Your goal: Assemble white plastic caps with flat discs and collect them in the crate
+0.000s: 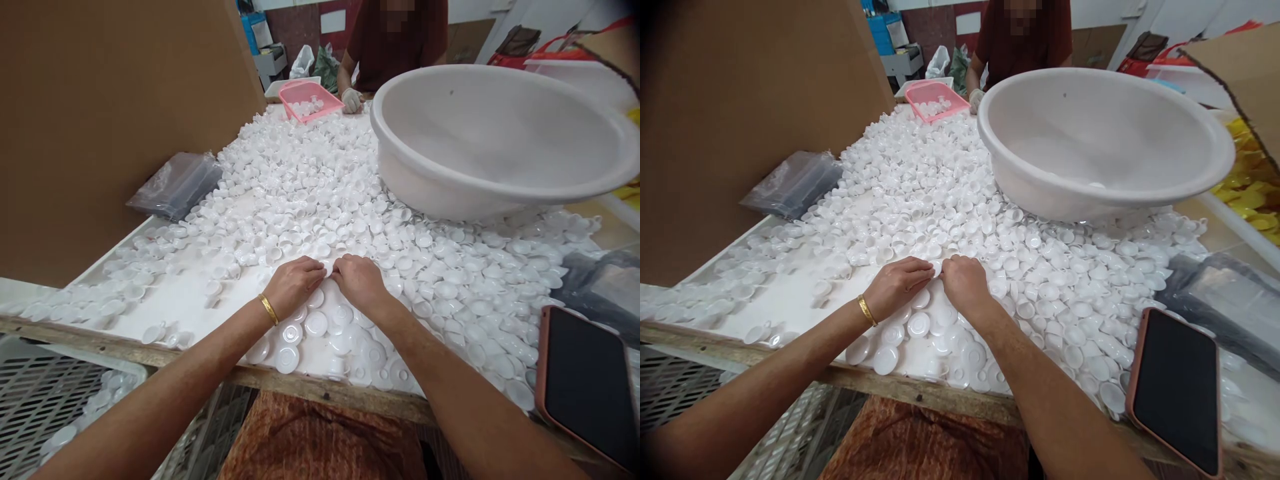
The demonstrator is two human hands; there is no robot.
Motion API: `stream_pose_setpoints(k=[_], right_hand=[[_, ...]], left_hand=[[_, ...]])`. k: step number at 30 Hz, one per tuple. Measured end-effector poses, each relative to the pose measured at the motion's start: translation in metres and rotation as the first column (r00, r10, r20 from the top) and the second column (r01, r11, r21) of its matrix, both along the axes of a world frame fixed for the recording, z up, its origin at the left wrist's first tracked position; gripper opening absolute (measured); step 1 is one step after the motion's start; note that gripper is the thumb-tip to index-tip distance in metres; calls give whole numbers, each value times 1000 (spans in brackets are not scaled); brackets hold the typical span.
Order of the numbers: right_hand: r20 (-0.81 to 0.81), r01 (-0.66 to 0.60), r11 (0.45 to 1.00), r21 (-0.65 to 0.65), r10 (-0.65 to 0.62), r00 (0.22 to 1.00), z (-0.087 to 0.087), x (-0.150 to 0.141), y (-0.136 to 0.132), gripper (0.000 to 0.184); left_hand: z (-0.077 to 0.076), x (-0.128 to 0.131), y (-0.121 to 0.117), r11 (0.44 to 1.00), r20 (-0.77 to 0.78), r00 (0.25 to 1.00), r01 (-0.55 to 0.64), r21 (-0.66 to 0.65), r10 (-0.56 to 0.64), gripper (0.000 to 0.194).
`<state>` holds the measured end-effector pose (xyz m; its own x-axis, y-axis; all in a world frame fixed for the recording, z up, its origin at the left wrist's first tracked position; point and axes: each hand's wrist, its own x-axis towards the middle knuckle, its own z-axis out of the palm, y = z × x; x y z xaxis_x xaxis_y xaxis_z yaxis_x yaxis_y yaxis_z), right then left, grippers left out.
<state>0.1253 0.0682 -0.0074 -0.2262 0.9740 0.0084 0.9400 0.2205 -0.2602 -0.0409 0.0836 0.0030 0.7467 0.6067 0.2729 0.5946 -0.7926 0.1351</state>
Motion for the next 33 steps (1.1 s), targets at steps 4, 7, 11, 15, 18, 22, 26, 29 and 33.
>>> stream_pose_setpoints(k=[4,7,11,15,18,22,26,29,33], right_hand=[[-188,21,995,95,-3,982,8,2,-7,24],[-192,-77,980,181,112,975,11,0,-12,24],[-102,-107,983,147,123,987,9,-8,-16,27],[-73,-57,993,107,65,995,9,-12,-14,26],[-65,-63,994,90,69,996,11,-12,-11,24],[-84,-58,994,97,67,994,9,-13,-8,26],[-191,-43,998,41,51,980,9,0,-6,23],[-292,48,997,55,-30,956,14,20,-4,22],[-192,94,995,-46,-101,976,23,39,-6,16]], left_hand=[[2,1,-4,999,-47,998,-30,-14,29,23],[2,1,-8,999,-25,999,-37,-1,37,21],[2,2,-12,999,-7,999,-50,14,50,21],[2,5,-12,999,-33,999,-42,28,43,22],[-1,6,-10,999,-27,1000,-15,33,16,22],[-5,6,-13,999,47,998,-41,13,41,23],[-1,10,-31,995,25,995,-98,10,98,24],[3,13,-51,995,25,996,-88,-36,89,20],[5,12,-65,992,154,984,-80,-94,94,19]])
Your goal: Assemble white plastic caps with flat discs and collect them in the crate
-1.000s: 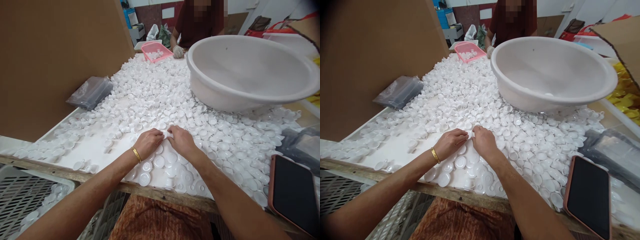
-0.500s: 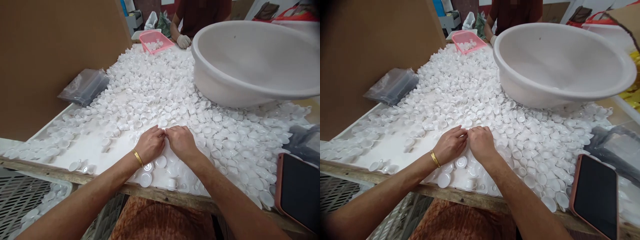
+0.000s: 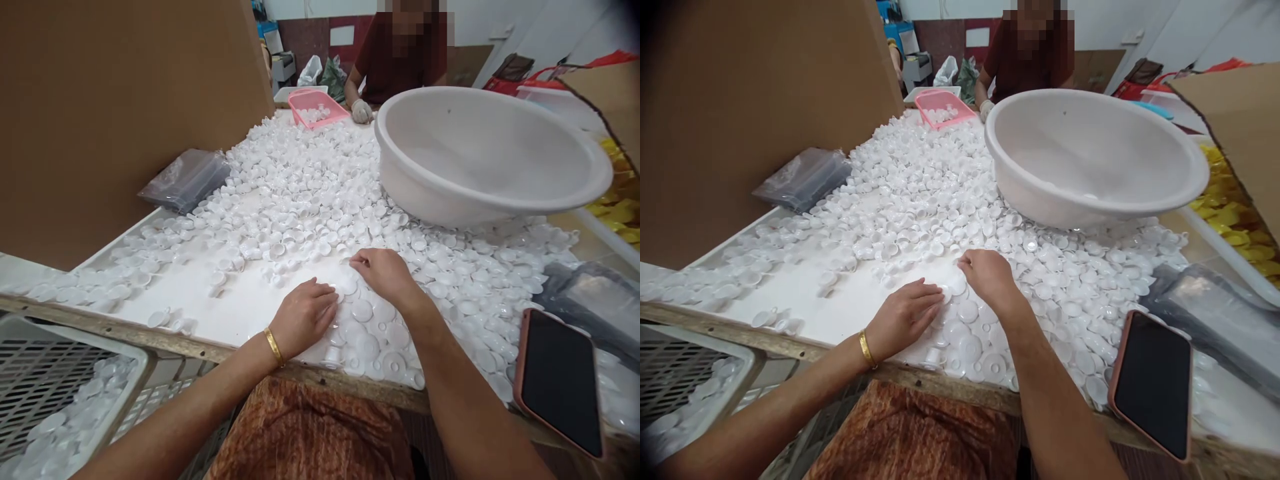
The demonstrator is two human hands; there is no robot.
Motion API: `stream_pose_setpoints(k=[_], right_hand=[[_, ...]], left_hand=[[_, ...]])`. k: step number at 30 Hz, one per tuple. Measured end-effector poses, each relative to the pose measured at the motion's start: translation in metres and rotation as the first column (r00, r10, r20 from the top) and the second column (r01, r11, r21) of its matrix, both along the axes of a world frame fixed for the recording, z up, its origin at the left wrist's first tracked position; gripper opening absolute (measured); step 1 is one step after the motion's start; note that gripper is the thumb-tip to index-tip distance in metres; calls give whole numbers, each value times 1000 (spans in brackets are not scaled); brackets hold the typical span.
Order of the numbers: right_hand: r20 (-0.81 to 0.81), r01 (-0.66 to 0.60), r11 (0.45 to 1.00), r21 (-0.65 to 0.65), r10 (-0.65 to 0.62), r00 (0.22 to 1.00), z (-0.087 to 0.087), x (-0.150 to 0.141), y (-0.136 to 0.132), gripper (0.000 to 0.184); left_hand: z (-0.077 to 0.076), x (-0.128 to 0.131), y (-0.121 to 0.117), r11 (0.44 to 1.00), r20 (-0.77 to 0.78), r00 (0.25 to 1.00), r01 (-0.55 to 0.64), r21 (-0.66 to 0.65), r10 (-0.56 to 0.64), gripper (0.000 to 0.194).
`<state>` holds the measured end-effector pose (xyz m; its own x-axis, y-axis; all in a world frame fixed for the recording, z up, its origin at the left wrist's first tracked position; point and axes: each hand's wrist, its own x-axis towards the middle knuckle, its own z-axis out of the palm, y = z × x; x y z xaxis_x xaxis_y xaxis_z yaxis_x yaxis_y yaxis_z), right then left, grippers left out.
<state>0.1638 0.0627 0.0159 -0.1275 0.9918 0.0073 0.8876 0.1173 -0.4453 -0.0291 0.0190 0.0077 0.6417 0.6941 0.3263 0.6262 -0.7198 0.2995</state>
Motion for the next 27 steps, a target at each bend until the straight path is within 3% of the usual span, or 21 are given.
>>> stream_pose_setpoints(k=[4,8,12,14,16,19,21,23,25,27], right_hand=[[160,-102,991,-90,115,980,3,-4,-5,21],[168,-152,983,-101,168,971,2,-9,-8,24],[48,-32,996,-85,36,998,1,-1,-4,10],[-106,47,998,-46,-51,993,0,-1,-1,5],[-351,107,994,-30,-111,930,-3,-8,1,5],[-688,101,989,-104,-145,711,-11,-30,0,5],[-800,16,985,-171,-149,582,-15,-43,-1,4],[-848,-57,977,-204,-147,509,-18,-51,-1,5],[-834,-59,981,-183,-123,538,-21,-54,0,12],[-732,-10,996,-91,-60,679,-24,-54,1,19]], left_hand=[[-2,-1,3,1000,4,1000,-19,23,19,19],[-3,1,-2,999,-60,998,4,53,0,21],[0,-3,-6,998,4,999,-53,-15,53,19],[3,-7,3,991,81,989,-123,-48,126,19],[8,-11,18,973,122,965,-229,-40,232,19],[13,-10,40,932,84,929,-356,-73,361,19],[15,-8,49,917,64,925,-360,-174,375,18],[13,-7,56,900,86,922,-343,-268,377,15],[10,-8,66,867,114,895,-377,-326,432,15],[6,-12,79,822,95,863,-431,-372,496,15]])
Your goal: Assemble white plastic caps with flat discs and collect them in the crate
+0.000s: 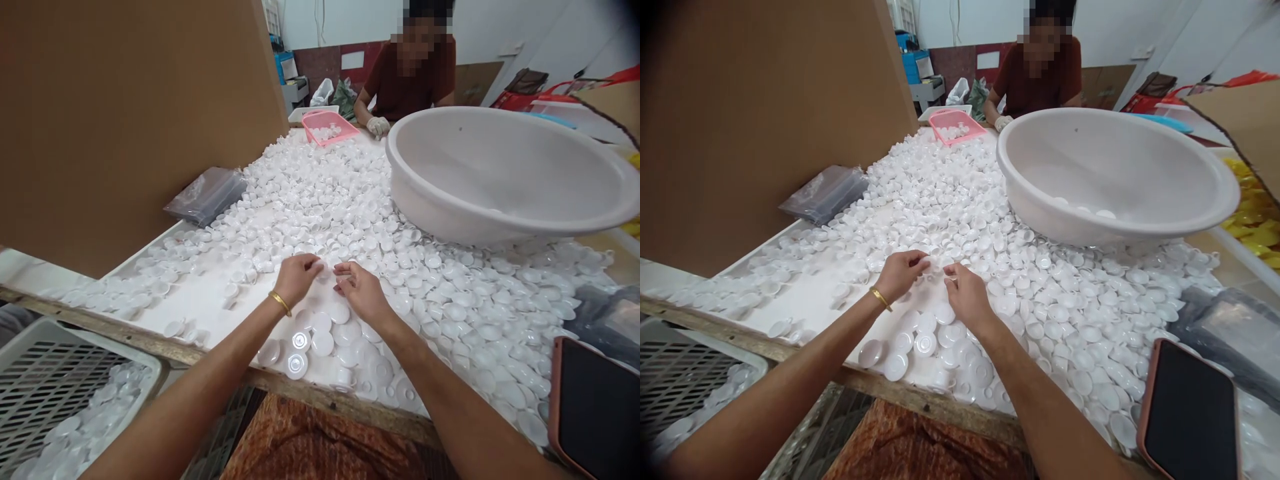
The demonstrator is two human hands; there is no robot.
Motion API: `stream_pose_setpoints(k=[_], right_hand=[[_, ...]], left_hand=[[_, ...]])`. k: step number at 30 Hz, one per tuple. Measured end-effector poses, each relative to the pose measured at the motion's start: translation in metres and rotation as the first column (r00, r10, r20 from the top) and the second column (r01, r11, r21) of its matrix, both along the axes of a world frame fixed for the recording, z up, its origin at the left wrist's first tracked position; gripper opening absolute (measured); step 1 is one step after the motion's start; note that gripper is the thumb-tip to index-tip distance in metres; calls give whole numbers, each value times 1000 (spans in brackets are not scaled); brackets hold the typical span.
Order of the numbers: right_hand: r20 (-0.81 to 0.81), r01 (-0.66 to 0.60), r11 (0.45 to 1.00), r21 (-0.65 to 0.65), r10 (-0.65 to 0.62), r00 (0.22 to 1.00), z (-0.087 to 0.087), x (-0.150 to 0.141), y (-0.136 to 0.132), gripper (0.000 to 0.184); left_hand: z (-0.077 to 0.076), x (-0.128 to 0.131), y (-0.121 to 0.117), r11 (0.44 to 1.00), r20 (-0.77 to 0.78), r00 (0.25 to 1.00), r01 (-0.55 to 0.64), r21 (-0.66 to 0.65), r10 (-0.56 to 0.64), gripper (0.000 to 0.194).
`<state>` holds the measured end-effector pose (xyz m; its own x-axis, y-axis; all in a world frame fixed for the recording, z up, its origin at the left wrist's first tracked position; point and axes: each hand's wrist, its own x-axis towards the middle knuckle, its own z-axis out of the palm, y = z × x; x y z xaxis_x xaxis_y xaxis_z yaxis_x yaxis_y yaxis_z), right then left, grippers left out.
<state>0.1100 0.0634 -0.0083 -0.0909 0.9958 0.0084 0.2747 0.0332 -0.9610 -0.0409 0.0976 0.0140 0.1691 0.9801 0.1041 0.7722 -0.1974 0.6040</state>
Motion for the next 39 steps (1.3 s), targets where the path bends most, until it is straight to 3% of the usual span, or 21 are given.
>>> stream_pose_setpoints(k=[3,5,14,20,26,29,34,39], right_hand=[[290,-37,986,161,-12,957,-6,1,2,23],[356,-74,977,200,-2,935,-10,0,3,26],[283,-67,981,181,13,959,-20,0,8,40],[222,-114,989,97,91,971,-16,0,6,33],[291,-87,992,90,57,955,-11,7,5,28],[330,-109,989,96,72,941,-8,12,5,22],[433,-192,973,129,119,894,-8,8,1,16],[525,-311,944,113,209,825,-4,1,-5,18]], left_hand=[[-4,-2,18,996,-80,997,-2,-84,-5,17],[-5,1,23,994,-131,991,26,-110,-40,19],[1,9,22,981,-304,936,140,-134,-175,26],[-2,15,18,962,-343,906,188,-197,-247,21],[12,2,-3,982,-306,934,163,-95,-185,27],[19,-15,-18,981,-300,938,139,-136,-174,20],[14,-24,-40,989,-498,855,108,-98,-143,20],[4,-16,-40,987,-649,744,133,-91,-160,20]])
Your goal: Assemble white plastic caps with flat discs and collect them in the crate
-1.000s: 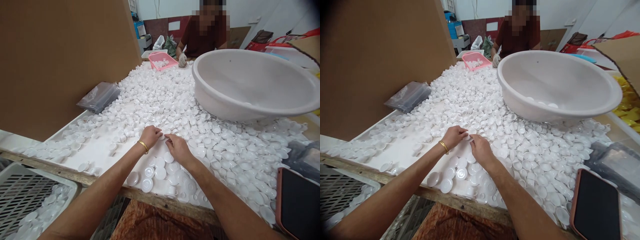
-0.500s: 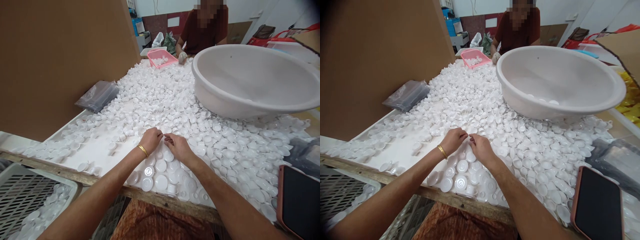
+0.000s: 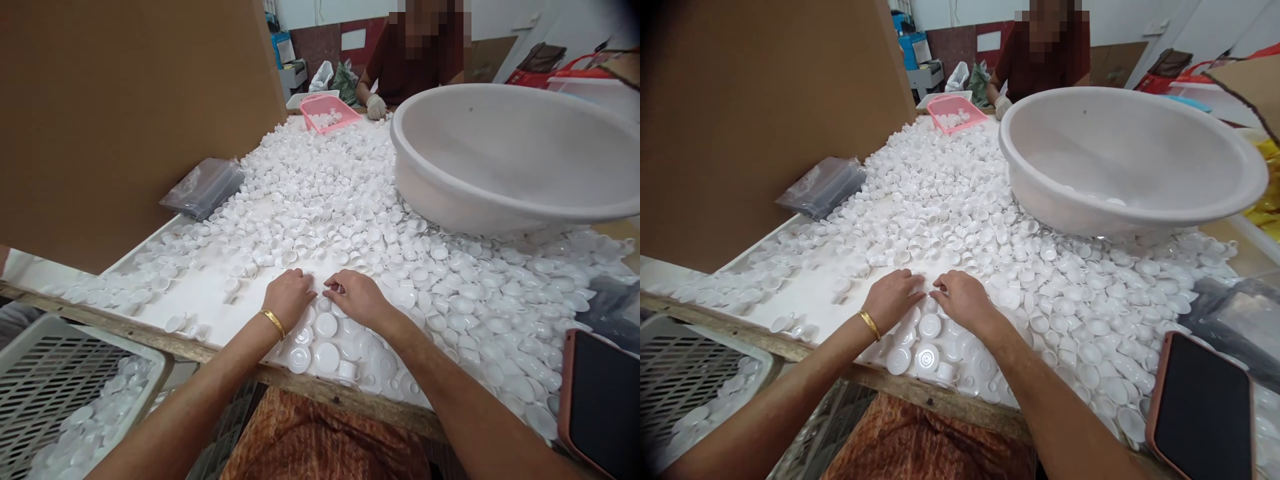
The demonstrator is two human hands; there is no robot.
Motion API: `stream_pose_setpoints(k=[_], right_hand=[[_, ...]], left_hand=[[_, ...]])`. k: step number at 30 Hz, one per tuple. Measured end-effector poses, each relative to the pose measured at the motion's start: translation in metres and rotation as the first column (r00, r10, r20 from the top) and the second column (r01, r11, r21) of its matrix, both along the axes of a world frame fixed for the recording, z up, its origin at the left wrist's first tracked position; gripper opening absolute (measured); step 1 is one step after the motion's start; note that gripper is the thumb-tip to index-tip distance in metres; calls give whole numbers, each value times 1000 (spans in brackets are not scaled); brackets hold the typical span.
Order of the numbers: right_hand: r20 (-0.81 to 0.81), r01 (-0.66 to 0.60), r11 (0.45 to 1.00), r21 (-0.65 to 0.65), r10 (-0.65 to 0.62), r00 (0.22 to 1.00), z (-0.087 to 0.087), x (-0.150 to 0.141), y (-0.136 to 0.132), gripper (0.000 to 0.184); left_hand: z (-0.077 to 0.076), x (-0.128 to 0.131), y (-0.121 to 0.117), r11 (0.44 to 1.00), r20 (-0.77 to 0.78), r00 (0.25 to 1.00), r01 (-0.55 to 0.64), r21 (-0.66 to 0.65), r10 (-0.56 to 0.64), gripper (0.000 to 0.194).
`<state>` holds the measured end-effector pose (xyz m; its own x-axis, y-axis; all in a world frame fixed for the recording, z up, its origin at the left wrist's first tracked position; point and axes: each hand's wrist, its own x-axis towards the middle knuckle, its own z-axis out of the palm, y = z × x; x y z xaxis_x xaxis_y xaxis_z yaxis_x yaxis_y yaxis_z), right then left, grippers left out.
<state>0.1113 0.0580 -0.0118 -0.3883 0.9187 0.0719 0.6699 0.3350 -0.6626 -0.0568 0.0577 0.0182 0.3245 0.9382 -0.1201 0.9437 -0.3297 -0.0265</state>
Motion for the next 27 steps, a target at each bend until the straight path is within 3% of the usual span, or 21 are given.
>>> stream_pose_setpoints(k=[5,9,12,14,16,19,21,24,27], right_hand=[[83,-68,998,18,66,994,7,-4,-6,22],[103,51,998,23,-53,993,3,-8,-7,16],[118,151,986,77,-159,980,1,-7,-4,19],[120,190,980,58,-196,973,2,-3,-2,21],[111,199,980,5,-198,974,5,2,1,22],[100,183,982,-52,-178,979,8,9,3,26],[109,179,981,-67,-171,979,9,12,3,29],[138,186,976,-110,-170,976,9,12,2,32],[150,186,973,-136,-165,975,9,11,1,35]], left_hand=[[-2,3,9,1000,19,1000,6,-27,-6,13],[2,3,11,996,107,991,-77,-35,80,10],[7,1,13,986,255,953,-167,-13,164,4],[9,0,14,973,406,888,-228,-22,218,4],[8,1,15,958,566,777,-267,-100,276,6],[3,9,16,919,725,565,-220,-328,394,10],[-2,16,16,878,751,462,-163,-450,471,10],[-9,26,17,849,746,420,-138,-510,517,10],[-15,30,18,842,729,444,-132,-522,521,9]])
